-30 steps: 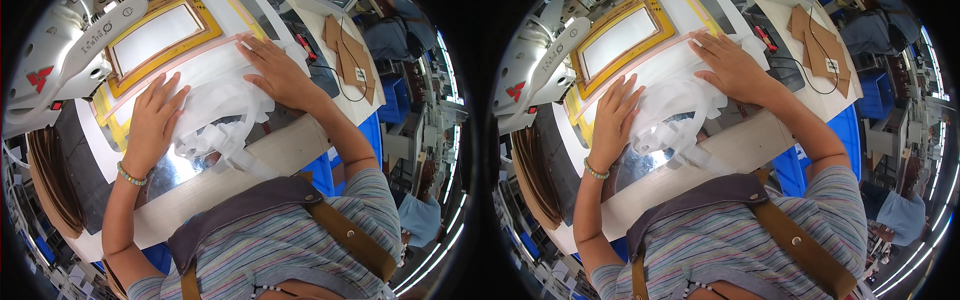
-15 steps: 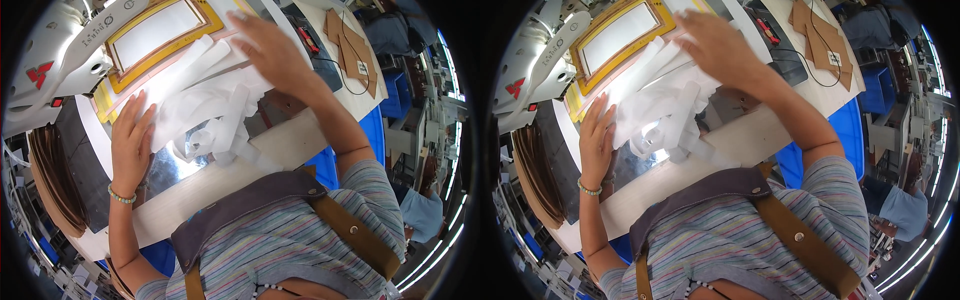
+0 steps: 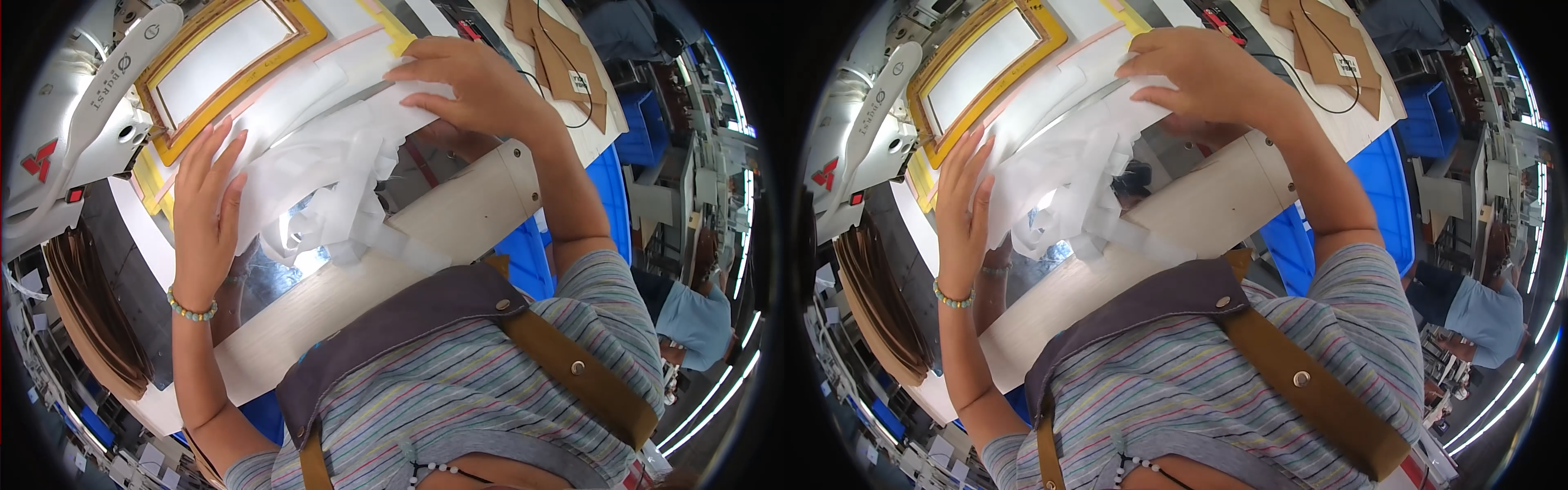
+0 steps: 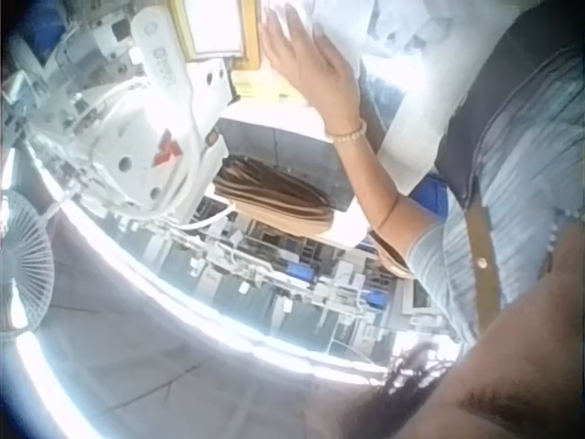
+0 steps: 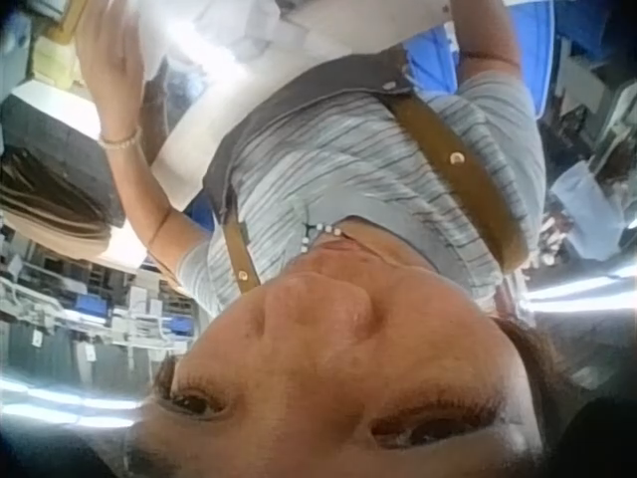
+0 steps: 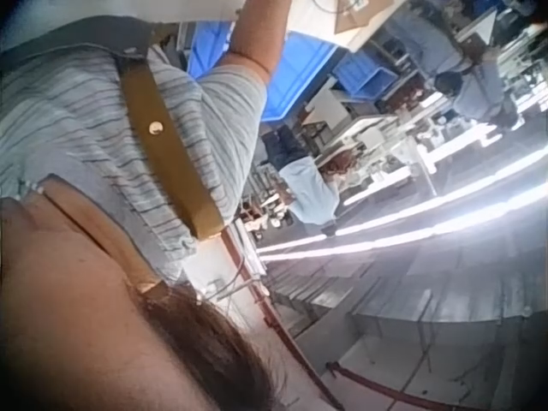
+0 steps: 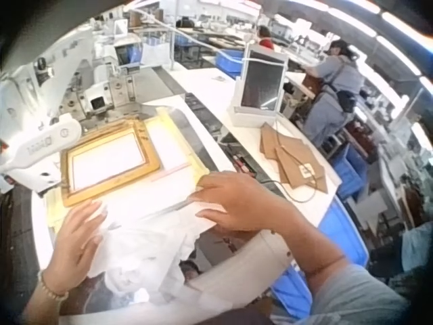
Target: Operating an industrial sewing machine to attach labels and reinforce panels for leather products.
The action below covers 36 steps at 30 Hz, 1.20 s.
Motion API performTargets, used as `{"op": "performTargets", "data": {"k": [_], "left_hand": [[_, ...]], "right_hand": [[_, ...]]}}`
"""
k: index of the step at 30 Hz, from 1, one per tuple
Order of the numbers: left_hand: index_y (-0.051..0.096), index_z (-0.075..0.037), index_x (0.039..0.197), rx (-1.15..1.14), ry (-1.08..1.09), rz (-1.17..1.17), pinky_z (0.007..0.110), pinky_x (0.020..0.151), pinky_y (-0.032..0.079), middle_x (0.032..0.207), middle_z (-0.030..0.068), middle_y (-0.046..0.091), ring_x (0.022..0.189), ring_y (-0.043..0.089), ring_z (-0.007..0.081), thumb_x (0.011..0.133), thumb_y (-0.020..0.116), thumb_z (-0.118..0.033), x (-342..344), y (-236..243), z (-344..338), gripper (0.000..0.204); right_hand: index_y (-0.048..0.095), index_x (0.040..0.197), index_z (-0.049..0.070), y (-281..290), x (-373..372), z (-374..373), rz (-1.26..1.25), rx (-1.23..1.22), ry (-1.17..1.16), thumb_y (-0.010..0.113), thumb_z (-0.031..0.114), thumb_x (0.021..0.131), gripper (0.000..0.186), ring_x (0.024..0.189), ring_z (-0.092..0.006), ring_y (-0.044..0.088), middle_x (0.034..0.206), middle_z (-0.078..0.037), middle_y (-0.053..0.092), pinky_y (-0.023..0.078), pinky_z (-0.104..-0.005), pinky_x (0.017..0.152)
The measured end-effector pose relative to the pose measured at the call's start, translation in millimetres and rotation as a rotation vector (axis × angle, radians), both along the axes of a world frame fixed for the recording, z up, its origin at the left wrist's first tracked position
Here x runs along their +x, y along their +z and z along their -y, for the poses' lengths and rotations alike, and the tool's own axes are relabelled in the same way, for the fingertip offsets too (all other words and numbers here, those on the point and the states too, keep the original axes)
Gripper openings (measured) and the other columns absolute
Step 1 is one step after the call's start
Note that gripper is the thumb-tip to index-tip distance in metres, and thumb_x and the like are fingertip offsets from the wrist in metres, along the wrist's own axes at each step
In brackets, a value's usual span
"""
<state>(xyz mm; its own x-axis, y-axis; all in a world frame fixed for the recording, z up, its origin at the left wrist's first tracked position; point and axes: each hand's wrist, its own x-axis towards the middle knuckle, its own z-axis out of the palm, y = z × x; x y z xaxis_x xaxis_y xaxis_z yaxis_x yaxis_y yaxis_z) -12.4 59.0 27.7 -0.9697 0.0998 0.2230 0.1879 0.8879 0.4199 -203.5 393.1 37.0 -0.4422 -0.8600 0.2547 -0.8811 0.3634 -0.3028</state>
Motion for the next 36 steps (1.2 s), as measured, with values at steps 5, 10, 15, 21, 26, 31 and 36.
{"op": "performTargets", "data": {"k": [5,10,15,21,26,31,36], "left_hand": [[0.066,-0.013,0.146,-0.028,-0.051,-0.014,0.048,0.125,0.033,0.161,0.0078,0.053,0.153,0.041,0.0340,0.104,0.063,-0.014,-13,3,-18,0.042],[0.064,-0.016,0.149,-0.062,-0.238,0.044,0.051,0.129,0.024,0.167,0.0089,0.046,0.159,0.030,0.0387,0.101,0.064,-0.020,-11,10,-39,0.048],[0.058,-0.015,0.152,-0.091,-0.308,0.191,0.058,0.131,0.016,0.173,0.0107,0.035,0.162,0.020,0.0413,0.096,0.065,-0.023,12,8,-56,0.056],[0.058,-0.013,0.151,-0.116,-0.285,0.233,0.057,0.130,0.015,0.172,0.0109,0.038,0.162,0.022,0.0415,0.100,0.060,-0.024,40,4,-49,0.052],[0.059,-0.011,0.150,-0.052,-0.222,0.080,0.056,0.129,0.021,0.167,0.0114,0.045,0.160,0.028,0.0409,0.103,0.057,-0.018,33,6,-38,0.048],[0.062,-0.013,0.148,-0.027,-0.084,0.003,0.051,0.125,0.031,0.165,0.0075,0.049,0.157,0.035,0.0381,0.096,0.066,-0.004,22,1,-42,0.053],[0.066,-0.017,0.144,-0.085,-0.152,0.052,0.053,0.124,0.033,0.164,0.0084,0.050,0.156,0.036,0.0387,0.095,0.068,-0.007,27,-7,-47,0.050]], "right_hand": [[0.074,0.104,0.009,-13,19,7,0.202,-0.034,0.044,0.072,0.028,0.096,0.020,0.106,-0.0303,0.066,0.109,-0.007,0.067,0.052,-0.0431,0.091],[0.068,0.090,0.008,-15,23,12,0.335,-0.004,0.037,0.072,0.027,0.095,0.020,0.096,-0.0298,0.065,0.098,-0.006,0.065,0.050,-0.0425,0.084],[0.069,0.095,0.006,-15,16,3,0.182,-0.057,0.020,0.072,0.021,0.095,0.016,0.097,-0.0322,0.063,0.099,-0.009,0.064,0.050,-0.0421,0.087],[0.076,0.113,0.011,6,2,-3,-0.011,-0.083,-0.342,0.072,0.024,0.096,0.022,0.125,-0.0327,0.060,0.133,-0.010,0.065,0.048,-0.0452,0.105],[0.074,0.122,0.002,2,2,34,-0.965,-0.405,-0.361,0.069,0.025,0.104,0.030,0.108,-0.0277,0.072,0.118,-0.019,0.074,0.056,-0.0368,0.095],[0.067,0.144,0.025,-17,38,15,-0.142,0.032,0.105,0.066,0.044,0.098,0.049,0.161,-0.0346,0.023,0.174,-0.006,0.032,0.015,-0.0635,0.130],[0.069,0.143,0.032,-38,42,18,-0.024,0.017,0.125,0.062,0.051,0.100,0.048,0.161,-0.0348,0.025,0.174,-0.003,0.034,0.015,-0.0583,0.132]]}}
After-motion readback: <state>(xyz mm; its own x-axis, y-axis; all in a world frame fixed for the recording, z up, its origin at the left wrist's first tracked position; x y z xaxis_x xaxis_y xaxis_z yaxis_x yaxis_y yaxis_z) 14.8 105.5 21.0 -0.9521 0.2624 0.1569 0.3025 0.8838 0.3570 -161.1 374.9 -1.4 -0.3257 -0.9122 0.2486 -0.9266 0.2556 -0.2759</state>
